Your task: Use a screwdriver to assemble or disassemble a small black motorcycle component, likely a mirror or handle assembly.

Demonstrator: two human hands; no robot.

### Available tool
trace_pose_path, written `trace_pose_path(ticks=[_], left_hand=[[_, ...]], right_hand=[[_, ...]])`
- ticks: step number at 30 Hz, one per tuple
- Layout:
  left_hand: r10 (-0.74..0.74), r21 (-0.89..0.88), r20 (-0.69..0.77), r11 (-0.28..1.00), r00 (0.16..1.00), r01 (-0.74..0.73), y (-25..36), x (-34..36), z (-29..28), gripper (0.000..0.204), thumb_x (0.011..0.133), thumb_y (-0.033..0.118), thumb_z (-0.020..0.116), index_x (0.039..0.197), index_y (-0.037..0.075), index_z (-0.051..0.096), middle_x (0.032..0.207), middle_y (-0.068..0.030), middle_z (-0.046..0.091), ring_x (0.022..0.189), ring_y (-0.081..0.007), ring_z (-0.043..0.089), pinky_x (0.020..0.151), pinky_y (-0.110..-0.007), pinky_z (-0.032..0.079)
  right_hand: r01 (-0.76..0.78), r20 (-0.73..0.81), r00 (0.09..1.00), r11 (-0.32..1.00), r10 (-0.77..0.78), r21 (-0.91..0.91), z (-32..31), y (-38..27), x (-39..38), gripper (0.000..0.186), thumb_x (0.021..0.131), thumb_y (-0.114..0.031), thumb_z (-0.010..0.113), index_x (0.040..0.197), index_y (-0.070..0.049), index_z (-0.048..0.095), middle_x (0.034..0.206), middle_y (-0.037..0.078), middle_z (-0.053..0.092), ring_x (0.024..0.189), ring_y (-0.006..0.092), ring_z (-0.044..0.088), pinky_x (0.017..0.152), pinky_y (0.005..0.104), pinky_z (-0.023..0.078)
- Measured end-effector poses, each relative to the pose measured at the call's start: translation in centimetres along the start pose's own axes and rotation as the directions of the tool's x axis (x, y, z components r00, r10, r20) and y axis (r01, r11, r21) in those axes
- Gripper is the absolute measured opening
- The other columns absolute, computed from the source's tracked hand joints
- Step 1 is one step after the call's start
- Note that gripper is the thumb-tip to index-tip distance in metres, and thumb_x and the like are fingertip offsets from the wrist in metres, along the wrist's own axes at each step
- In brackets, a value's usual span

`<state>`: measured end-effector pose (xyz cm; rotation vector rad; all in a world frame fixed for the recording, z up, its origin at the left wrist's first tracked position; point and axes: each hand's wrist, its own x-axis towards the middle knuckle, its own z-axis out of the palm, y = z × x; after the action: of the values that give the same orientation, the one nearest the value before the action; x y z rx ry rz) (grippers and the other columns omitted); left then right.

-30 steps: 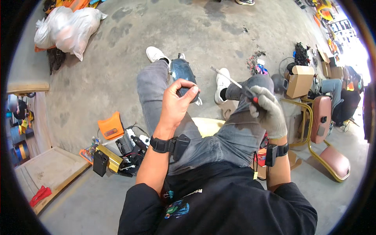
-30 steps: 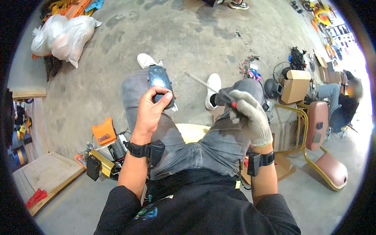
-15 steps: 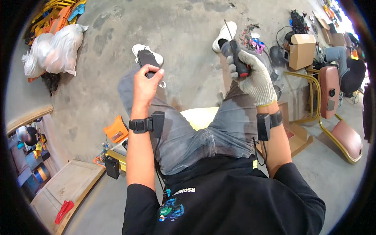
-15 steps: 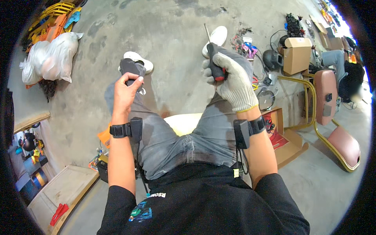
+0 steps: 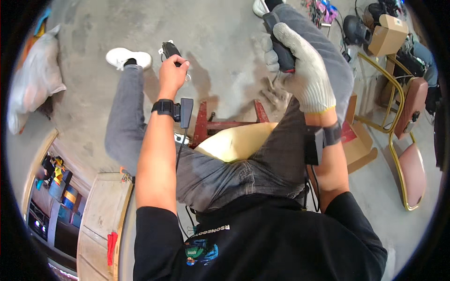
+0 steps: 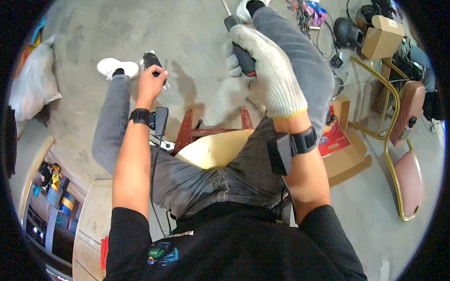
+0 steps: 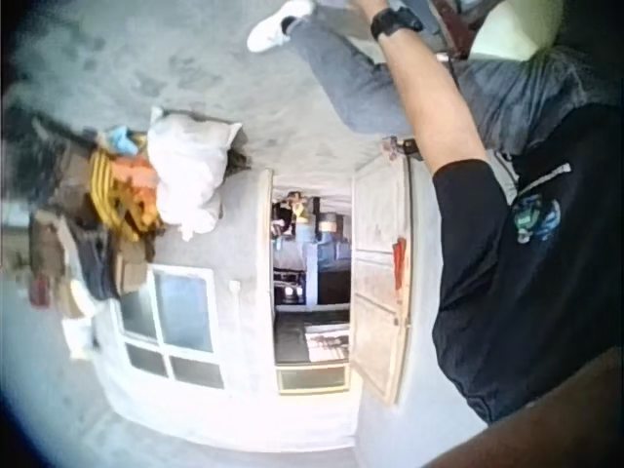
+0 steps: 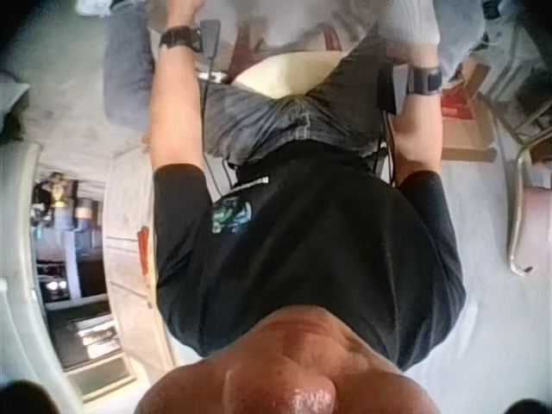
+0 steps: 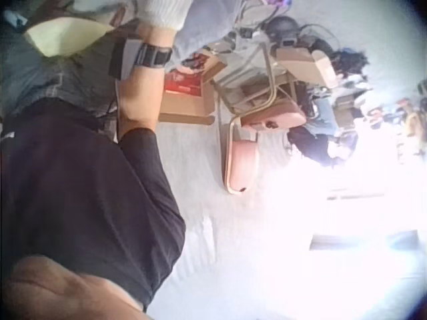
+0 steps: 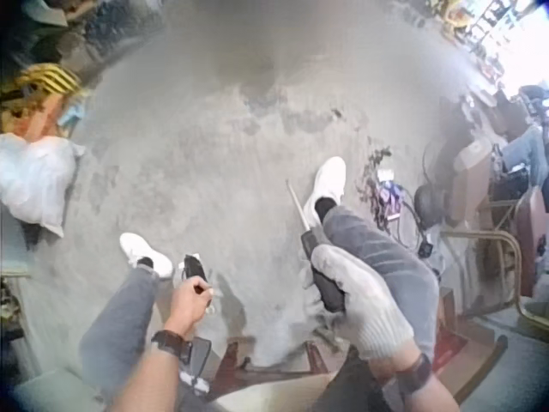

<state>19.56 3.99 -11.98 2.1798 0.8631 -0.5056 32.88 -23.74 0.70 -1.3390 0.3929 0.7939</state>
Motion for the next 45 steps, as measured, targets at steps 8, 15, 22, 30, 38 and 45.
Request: trace_pose_path(ticks=[8, 15, 22, 30, 38, 45], left_hand=[[-0.122, 0.143, 0.133, 0.984, 0.984, 0.103, -5.3, 4.6, 8.0, 0.014, 0.079, 0.015, 0.075, 0.084, 0.005, 0.066, 0.081, -0.0154, 0.069, 0.080, -0.0347, 0.065, 0.072, -0.043, 0.051], [0.062, 0.235, -0.007, 0.970, 0.998, -0.058, -6.0, 6.6, 11.3, 0.015, 0.078, 0.014, 0.075, 0.086, 0.004, 0.067, 0.082, -0.0163, 0.067, 0.090, -0.0370, 0.063, 0.077, -0.045, 0.050], [-0.064, 0.286, 0.042, 0.957, 0.997, 0.050, -6.0, 7.1, 11.0, 0.015, 0.082, 0.015, 0.071, 0.094, 0.008, 0.067, 0.089, -0.0187, 0.063, 0.093, -0.0379, 0.060, 0.080, -0.046, 0.049], [-0.078, 0.049, 0.000, 0.996, 0.997, 0.078, -6.8, 4.8, 7.0, 0.027, 0.083, 0.009, 0.067, 0.110, 0.011, 0.067, 0.106, -0.0230, 0.067, 0.096, -0.0366, 0.067, 0.082, -0.045, 0.052], [-0.234, -0.625, 0.112, 0.739, 0.966, 0.251, 1.7, -4.2, -2.7, 0.082, 0.078, 0.000, 0.072, 0.146, -0.002, 0.027, 0.122, -0.0186, 0.059, 0.109, -0.0247, 0.061, 0.087, -0.037, 0.054], [0.274, -0.989, 0.116, 0.125, 0.955, 0.085, 5.2, -16.0, -6.2, 0.036, 0.092, 0.008, 0.064, 0.125, 0.001, 0.053, 0.110, -0.0140, 0.067, 0.111, -0.0268, 0.064, 0.096, -0.039, 0.052]], right_hand=[[-0.081, -0.100, 0.993, 0.977, 0.062, -0.196, 2.4, -2.0, -0.3, 0.046, 0.101, -0.027, 0.054, 0.130, 0.009, 0.051, 0.093, 0.010, 0.063, 0.072, 0.0130, 0.059, 0.059, 0.0229, 0.048], [-0.012, -0.149, 0.988, 0.953, -0.035, -0.302, 2.4, -1.2, -0.1, 0.064, 0.098, -0.035, 0.055, 0.137, 0.014, 0.041, 0.086, 0.014, 0.061, 0.055, 0.0127, 0.050, 0.049, 0.0242, 0.040], [-0.085, -0.234, 0.969, 0.996, 0.081, -0.008, 3.2, -1.0, 0.3, 0.067, 0.097, -0.034, 0.057, 0.140, 0.014, 0.037, 0.088, 0.015, 0.060, 0.060, 0.0152, 0.053, 0.049, 0.0247, 0.040], [-0.114, -0.179, 0.978, 0.994, 0.112, -0.002, 4.0, -2.9, -0.6, 0.039, 0.098, -0.025, 0.056, 0.122, 0.005, 0.054, 0.091, 0.010, 0.063, 0.066, 0.0123, 0.057, 0.053, 0.0218, 0.043], [-0.009, -0.039, 0.999, 0.983, 0.016, 0.183, 0.9, 1.0, -0.6, 0.024, 0.099, -0.017, 0.056, 0.117, -0.003, 0.063, 0.095, 0.007, 0.066, 0.075, 0.0138, 0.062, 0.064, 0.0249, 0.050], [-0.209, 0.212, 0.964, 0.948, 0.159, 0.240, 4.2, 2.2, -7.0, 0.025, 0.095, -0.028, 0.063, 0.105, -0.005, 0.064, 0.081, 0.004, 0.061, 0.063, 0.0124, 0.059, 0.052, 0.0256, 0.045]])
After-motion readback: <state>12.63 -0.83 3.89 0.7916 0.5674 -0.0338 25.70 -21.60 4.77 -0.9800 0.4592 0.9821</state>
